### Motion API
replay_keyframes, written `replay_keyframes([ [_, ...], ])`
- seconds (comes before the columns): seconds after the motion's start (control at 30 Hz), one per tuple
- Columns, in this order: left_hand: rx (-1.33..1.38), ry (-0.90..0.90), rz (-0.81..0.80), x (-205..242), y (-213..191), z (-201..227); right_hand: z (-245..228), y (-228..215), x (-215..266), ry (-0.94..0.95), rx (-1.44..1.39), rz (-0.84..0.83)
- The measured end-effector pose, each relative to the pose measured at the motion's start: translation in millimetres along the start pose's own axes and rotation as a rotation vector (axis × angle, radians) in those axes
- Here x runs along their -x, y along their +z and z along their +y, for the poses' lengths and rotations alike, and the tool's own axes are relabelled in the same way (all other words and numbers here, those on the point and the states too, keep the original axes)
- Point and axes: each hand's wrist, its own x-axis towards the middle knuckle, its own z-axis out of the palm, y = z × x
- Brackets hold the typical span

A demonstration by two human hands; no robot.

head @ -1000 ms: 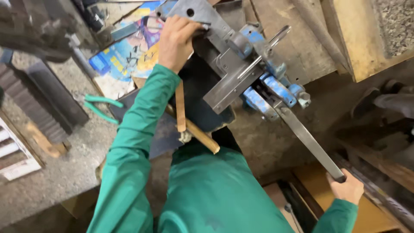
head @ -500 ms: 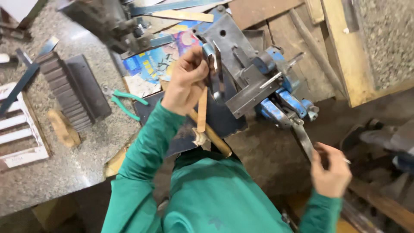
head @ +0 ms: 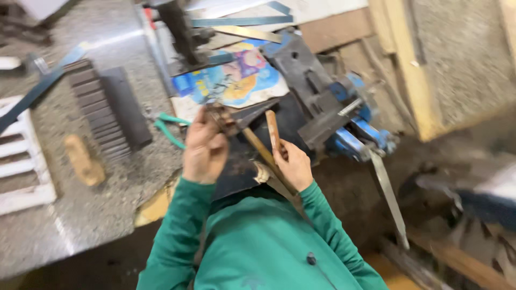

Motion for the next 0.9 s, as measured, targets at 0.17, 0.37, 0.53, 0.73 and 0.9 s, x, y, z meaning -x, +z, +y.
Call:
replay_keyframes([
  [0.17, -0.036, -0.046, 0.109, 4, -3, 15, -23, -58, 29, 0.164, -0.814, -0.245],
  [0.37, -0.094, -0.091, 0.032, -2, -7, 0, -86, -84, 56, -0.047, -0.744, -0.154],
  [0.53, -0.025, -0.158, -0.029, 2, 12, -10, -121, -91, 56, 0.019, -0.869, -0.298],
  [0.73, -0.096, -0.225, 0.075, 5, 32, -4, -123, -92, 62, 0.011, -0.857, -0.222],
  [0.9, -0.079, -0.234, 0.032, 9, 23, -9, -135, -91, 68, -0.079, -0.564, -0.028],
])
